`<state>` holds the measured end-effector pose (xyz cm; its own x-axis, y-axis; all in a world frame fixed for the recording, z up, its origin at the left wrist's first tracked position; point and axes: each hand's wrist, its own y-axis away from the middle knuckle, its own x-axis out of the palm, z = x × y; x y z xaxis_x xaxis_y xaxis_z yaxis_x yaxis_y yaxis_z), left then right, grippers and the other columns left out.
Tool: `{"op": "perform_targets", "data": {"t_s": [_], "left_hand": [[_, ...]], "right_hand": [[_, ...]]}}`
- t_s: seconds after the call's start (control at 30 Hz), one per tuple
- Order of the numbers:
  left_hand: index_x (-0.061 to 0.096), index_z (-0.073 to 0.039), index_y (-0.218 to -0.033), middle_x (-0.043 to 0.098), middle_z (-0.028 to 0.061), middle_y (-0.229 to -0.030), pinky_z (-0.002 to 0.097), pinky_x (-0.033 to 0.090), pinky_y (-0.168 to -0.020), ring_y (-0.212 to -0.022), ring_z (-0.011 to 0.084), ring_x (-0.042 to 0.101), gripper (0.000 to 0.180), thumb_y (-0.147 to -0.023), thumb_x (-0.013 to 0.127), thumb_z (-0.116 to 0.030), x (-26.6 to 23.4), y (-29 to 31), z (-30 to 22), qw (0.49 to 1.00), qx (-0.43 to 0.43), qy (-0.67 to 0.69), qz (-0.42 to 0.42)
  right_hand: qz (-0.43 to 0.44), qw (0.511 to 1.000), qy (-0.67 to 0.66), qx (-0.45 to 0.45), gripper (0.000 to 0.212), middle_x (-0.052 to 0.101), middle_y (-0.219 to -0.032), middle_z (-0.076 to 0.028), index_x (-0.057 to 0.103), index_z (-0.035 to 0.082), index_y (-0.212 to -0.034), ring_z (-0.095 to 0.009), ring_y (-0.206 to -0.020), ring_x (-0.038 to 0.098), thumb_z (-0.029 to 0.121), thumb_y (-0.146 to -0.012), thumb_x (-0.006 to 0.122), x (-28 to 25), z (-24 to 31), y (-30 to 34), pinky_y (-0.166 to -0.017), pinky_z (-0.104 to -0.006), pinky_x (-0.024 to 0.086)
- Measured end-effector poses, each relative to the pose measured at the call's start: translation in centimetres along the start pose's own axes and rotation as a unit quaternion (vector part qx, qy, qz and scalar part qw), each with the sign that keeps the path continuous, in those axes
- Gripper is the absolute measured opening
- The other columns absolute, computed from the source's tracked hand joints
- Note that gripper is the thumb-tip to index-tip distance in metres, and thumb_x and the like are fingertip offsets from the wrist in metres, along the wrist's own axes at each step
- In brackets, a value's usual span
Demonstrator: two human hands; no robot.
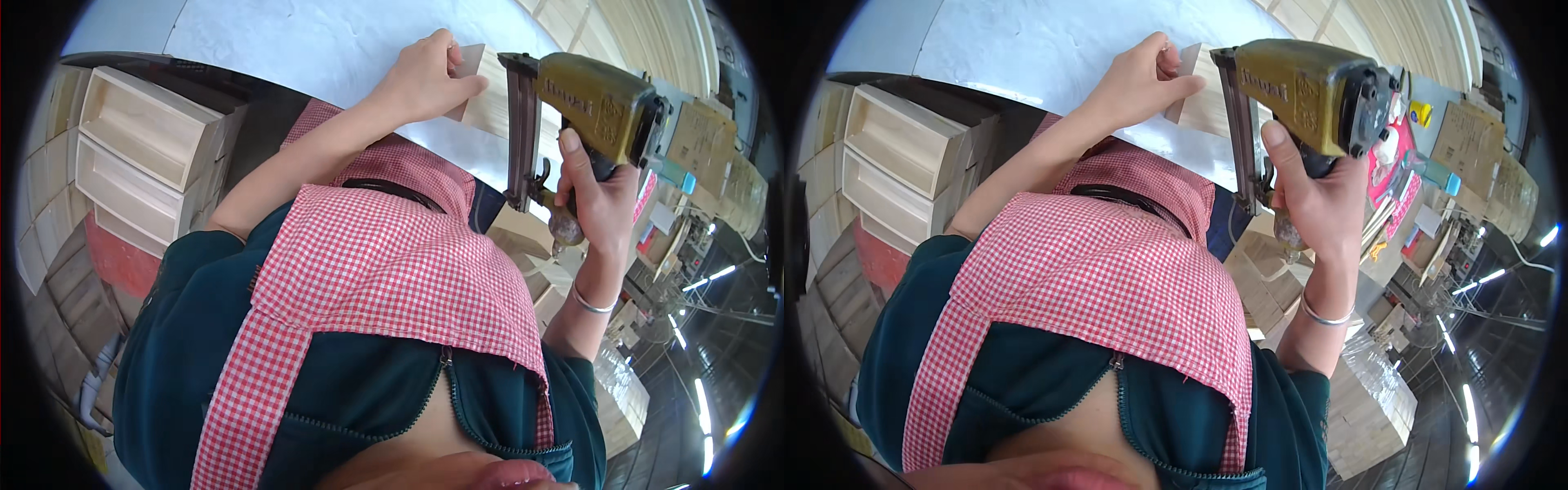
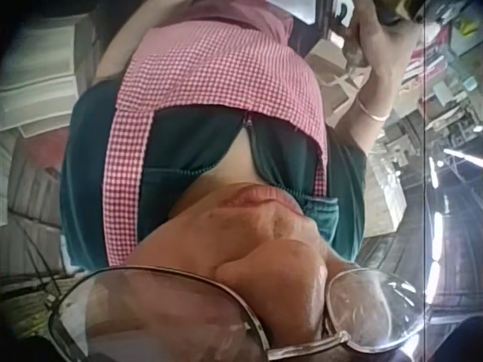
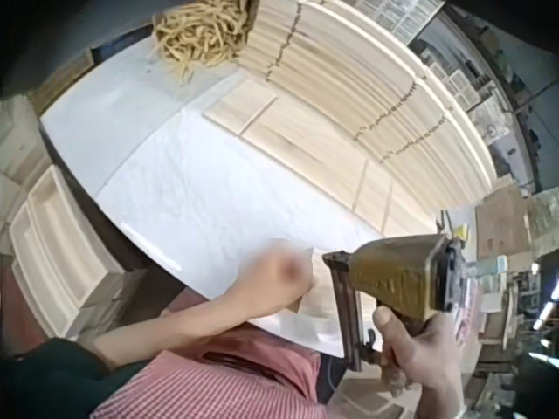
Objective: Assembling small wooden boxes by applying glue to the edges and using a pneumatic stapler to secure the components.
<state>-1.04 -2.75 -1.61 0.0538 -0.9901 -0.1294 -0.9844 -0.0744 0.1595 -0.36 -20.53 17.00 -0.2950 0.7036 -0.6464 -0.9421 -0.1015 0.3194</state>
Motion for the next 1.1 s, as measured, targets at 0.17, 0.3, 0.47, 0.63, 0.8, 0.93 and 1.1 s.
{"op": "perform_targets", "data": {"t_s": [0.17,0.3,0.47,0.63,0.8,0.93,1.1], "left_hand": [[0.055,0.0,-0.096,0.061,0.011,-0.082,0.0316,0.052,-0.064,-0.066,0.0215,0.06,0.041,-0.08,0.076,-0.031,-0.3,-0.3,-0.2,0.999,-0.012,0.011,0.027],[0.055,0.0,-0.095,0.061,0.0105,-0.08,0.032,0.051,-0.063,-0.065,0.0213,0.059,0.041,-0.08,0.076,-0.032,-0.3,-0.3,-0.1,0.999,-0.015,0.017,0.037],[0.055,0.0,-0.095,0.06,0.0098,-0.079,0.032,0.05,-0.063,-0.065,0.0209,0.058,0.042,-0.081,0.076,-0.033,-0.2,-0.2,-0.1,0.999,-0.01,0.018,0.036],[0.054,0.0,-0.094,0.058,0.0092,-0.078,0.0317,0.049,-0.063,-0.065,0.0207,0.056,0.042,-0.081,0.076,-0.033,-0.3,-0.1,0.0,0.999,-0.011,0.02,0.044],[0.054,0.0,-0.094,0.058,0.0095,-0.08,0.0322,0.049,-0.065,-0.066,0.0211,0.056,0.042,-0.082,0.076,-0.033,-0.4,0.0,0.0,0.998,-0.014,0.012,0.052],[0.055,-0.001,-0.097,0.058,0.0115,-0.087,0.0341,0.05,-0.069,-0.072,0.0228,0.057,0.042,-0.081,0.077,-0.032,-0.7,0.2,-0.4,0.996,-0.042,0.015,0.073],[0.056,-0.003,-0.101,0.058,0.0159,-0.106,0.0376,0.052,-0.08,-0.09,0.0278,0.06,0.044,-0.075,0.082,-0.027,-0.9,0.4,-0.2,0.936,0.269,-0.192,-0.119]], "right_hand": [[0.03,0.998,0.047,0.017,0.024,0.055,-0.055,-0.002,0.065,-0.001,-0.095,-0.009,-0.04,0.047,0.021,-0.094,0.073,-0.1,1.0,-1.9,-0.038,-0.0212,0.039],[0.04,0.997,0.064,0.029,0.024,0.055,-0.054,-0.001,0.066,-0.001,-0.093,-0.009,-0.04,0.047,0.022,-0.095,0.073,-0.1,0.9,-2.6,-0.038,-0.0212,0.039],[0.042,0.998,0.049,0.026,0.024,0.055,-0.054,-0.001,0.066,-0.001,-0.094,-0.009,-0.04,0.047,0.022,-0.095,0.073,-0.3,0.5,-2.7,-0.038,-0.0211,0.038],[0.04,0.998,0.043,0.031,0.024,0.056,-0.055,-0.002,0.066,-0.001,-0.095,-0.009,-0.04,0.048,0.021,-0.094,0.074,-0.4,0.3,-2.6,-0.038,-0.021,0.039],[0.04,0.998,0.021,0.048,0.028,0.058,-0.06,-0.003,0.066,-0.003,-0.1,-0.009,-0.041,0.049,0.02,-0.09,0.078,-0.6,0.2,-2.6,-0.037,-0.0208,0.04],[0.043,0.997,0.021,0.068,0.028,0.058,-0.059,-0.002,0.065,-0.003,-0.099,-0.009,-0.041,0.049,0.02,-0.09,0.078,-0.5,0.2,-2.7,-0.037,-0.0207,0.04],[0.011,0.999,0.046,0.026,0.023,0.056,-0.055,-0.002,0.064,0.0,-0.1,-0.01,-0.04,0.048,0.02,-0.095,0.072,-0.4,-0.2,-2.4,-0.038,-0.0209,0.04]]}}
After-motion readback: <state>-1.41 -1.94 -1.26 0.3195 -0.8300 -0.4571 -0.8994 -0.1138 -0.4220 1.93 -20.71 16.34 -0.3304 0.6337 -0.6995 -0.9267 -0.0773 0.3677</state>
